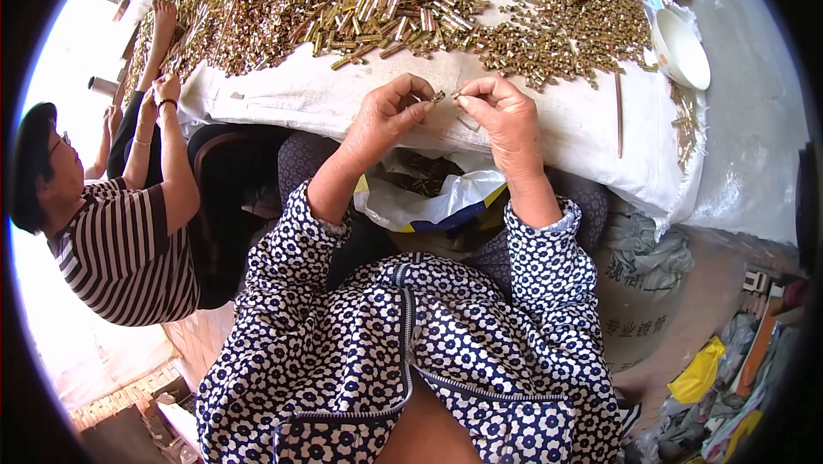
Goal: The person assembles small brass-colored metal components by hand at a low table.
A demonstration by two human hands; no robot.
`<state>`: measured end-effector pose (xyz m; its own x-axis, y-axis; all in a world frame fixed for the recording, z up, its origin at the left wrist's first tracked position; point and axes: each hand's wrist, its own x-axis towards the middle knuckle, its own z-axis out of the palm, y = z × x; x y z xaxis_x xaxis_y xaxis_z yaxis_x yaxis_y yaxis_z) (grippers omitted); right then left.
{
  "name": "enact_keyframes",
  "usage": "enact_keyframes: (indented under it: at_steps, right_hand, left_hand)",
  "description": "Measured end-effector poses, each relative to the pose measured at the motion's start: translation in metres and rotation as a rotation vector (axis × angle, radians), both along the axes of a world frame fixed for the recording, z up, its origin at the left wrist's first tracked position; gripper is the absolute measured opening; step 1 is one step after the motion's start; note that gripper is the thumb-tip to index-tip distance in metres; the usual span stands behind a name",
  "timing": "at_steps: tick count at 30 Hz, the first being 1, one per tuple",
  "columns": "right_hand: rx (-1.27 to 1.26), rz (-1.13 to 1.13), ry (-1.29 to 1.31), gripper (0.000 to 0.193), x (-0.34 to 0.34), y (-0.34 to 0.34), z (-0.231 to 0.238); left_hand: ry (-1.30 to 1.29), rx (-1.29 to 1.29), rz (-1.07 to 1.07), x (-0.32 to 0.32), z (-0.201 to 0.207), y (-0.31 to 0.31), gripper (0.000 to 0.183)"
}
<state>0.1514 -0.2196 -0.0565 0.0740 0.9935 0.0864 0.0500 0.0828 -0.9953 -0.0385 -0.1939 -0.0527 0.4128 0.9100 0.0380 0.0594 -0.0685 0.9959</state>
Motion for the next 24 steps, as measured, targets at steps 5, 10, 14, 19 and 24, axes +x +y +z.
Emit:
enact_keyframes:
  at_steps: [5,10,14,19,24]
  right_hand:
    - [-0.093,0.058,0.165,0.012,-0.002,-0.002,0.004]
    - [-0.033,0.056,0.227,0.01,-0.007,-0.003,0.003]
    - [-0.032,0.06,0.258,0.011,-0.008,-0.003,0.002]
    - [-0.074,0.062,0.361,0.01,-0.006,-0.003,0.0]
    - [-0.143,0.096,0.629,0.01,-0.006,-0.006,0.004]
  left_hand:
    - [-0.032,-0.023,0.009,0.001,-0.001,-0.003,0.013]
    - [-0.077,-0.002,0.03,0.005,0.001,-0.007,0.012]
    - [-0.098,-0.045,0.051,0.004,0.004,-0.01,0.012]
    - [-0.169,-0.068,0.096,0.009,0.004,-0.014,0.013]
    - [-0.331,-0.161,0.147,0.017,-0.002,-0.018,0.016]
